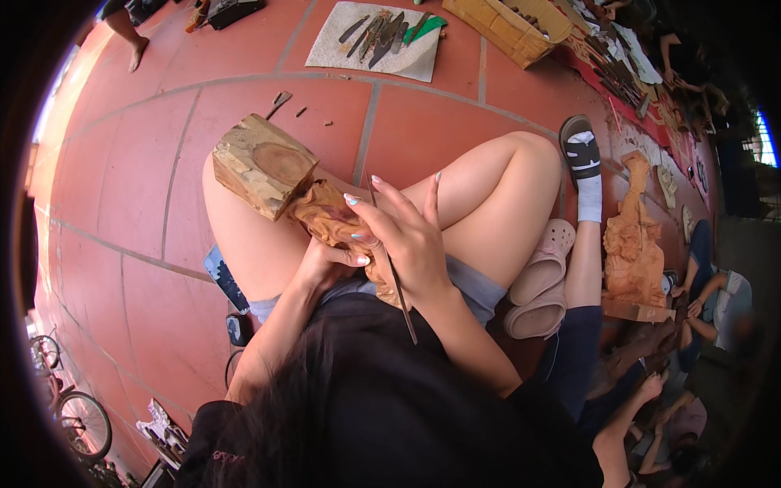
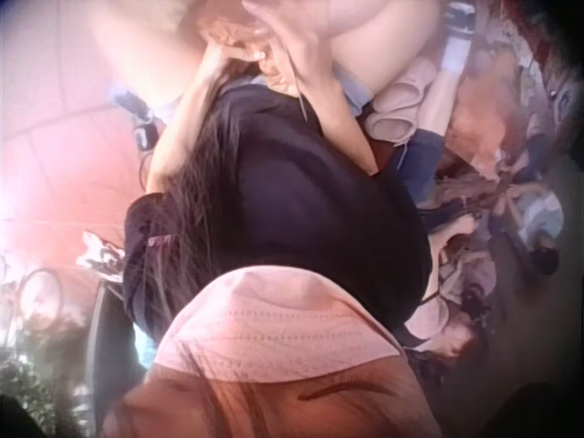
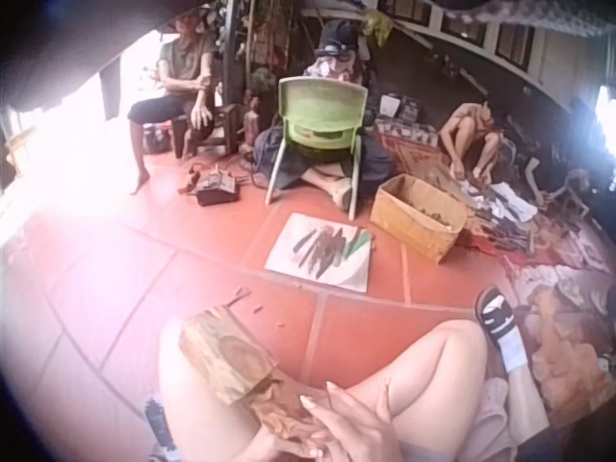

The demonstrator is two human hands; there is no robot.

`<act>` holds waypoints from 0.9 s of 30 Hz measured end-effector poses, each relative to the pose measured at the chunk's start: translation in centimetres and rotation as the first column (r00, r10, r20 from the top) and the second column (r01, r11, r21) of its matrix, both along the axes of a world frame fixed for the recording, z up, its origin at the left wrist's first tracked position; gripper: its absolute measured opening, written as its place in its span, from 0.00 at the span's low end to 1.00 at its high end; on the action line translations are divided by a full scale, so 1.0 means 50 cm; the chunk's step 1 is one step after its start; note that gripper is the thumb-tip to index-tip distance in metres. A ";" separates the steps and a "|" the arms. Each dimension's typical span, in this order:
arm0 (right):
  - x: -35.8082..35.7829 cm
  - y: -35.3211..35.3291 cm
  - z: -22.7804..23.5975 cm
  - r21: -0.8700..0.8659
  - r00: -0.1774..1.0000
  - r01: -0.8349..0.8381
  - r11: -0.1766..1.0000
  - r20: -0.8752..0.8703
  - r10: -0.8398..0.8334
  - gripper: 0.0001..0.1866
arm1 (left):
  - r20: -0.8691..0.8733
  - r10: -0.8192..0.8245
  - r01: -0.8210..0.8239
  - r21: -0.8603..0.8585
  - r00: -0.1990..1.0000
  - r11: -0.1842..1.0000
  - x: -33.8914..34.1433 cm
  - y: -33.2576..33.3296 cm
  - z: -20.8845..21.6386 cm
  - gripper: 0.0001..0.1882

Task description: The person carves a wooden figurine using a chisel while sitting on the floor. They hold the wood with one hand and use the tool to shape the surface, occasionally rotating the piece to access different areas.

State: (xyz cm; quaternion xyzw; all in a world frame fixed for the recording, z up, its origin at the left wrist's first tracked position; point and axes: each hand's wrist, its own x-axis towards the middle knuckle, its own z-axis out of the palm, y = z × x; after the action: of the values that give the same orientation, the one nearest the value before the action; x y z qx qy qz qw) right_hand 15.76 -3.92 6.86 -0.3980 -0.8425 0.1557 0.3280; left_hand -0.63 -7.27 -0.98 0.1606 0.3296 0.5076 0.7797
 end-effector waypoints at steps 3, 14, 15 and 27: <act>0.015 0.001 -0.019 0.005 0.999 -0.028 1.000 -0.023 0.028 0.22 | -0.016 -0.034 0.034 0.003 0.999 0.999 -0.002 0.002 0.005 0.32; 0.039 -0.009 -0.010 -0.153 0.994 -0.100 0.983 0.031 0.106 0.24 | -0.051 -0.077 0.077 -0.014 0.996 0.997 -0.008 0.001 -0.003 0.36; 0.038 -0.010 -0.014 -0.156 0.992 -0.120 0.980 0.008 0.123 0.23 | -0.033 -0.092 0.091 -0.031 0.995 0.995 -0.012 0.000 -0.004 0.36; 0.026 -0.022 -0.020 -0.209 0.995 -0.049 0.977 -0.096 0.029 0.18 | 0.153 -0.061 0.031 0.193 0.986 0.981 -0.029 -0.013 -0.027 0.38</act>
State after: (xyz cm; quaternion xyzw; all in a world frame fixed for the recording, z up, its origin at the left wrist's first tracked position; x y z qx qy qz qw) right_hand 17.07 -5.01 5.85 -0.4064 -0.8128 0.2687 0.3195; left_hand -2.07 -7.91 -2.31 0.2010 0.2130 0.5296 0.7961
